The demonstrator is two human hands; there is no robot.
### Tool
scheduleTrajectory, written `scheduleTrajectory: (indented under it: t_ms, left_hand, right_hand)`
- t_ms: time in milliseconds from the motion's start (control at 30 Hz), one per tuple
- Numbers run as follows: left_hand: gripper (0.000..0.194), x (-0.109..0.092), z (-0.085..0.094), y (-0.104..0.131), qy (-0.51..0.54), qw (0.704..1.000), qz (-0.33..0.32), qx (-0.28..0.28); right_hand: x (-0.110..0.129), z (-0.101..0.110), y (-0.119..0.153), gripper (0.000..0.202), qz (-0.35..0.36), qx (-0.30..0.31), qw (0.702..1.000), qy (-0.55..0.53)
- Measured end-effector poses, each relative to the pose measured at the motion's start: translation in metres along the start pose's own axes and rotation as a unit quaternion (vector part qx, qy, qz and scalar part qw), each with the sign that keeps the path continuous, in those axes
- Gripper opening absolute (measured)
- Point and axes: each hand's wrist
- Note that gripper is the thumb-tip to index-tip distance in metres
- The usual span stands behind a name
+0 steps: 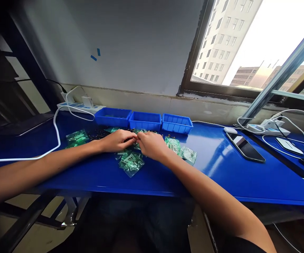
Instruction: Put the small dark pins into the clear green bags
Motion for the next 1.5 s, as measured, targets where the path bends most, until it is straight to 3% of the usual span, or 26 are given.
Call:
scheduleTrajectory:
  t_ms: [233,533,900,1500]
  left_hand:
    - [0.03,0.0029,0.0008,0.0011,0.001,1.0,-0.028,-0.009]
    - [0.022,0.0048,-0.002,0.0016,-0.01,0.999,-0.031,-0.04]
    - [0.03,0.0063,-0.0024,0.0015,-0.058,0.997,-0.037,-0.029]
    - [0.034,0.0071,-0.0026,0.0004,-0.053,0.997,-0.058,-0.023]
  right_hand:
    - [-0.0021,-0.0012,0.0012,0.019,0.006,-0.025,1.0,-0.011]
    - [0.0022,0.0035,0.0053,0.018,-0.001,-0.007,1.0,-0.017]
    - [-0.0019,0.004,0.0035,0.019,-0.002,0.015,1.0,0.008]
    - [-0.0006,0.007,0.0053,0.021,-0.001,0.043,0.997,0.064]
Point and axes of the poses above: each hand's wrist, its own y-axis away from the middle knuckle, its own z-axis out of the back of the hand, x = y × z, and after that the axes turned 14 degrees about x, right-handed
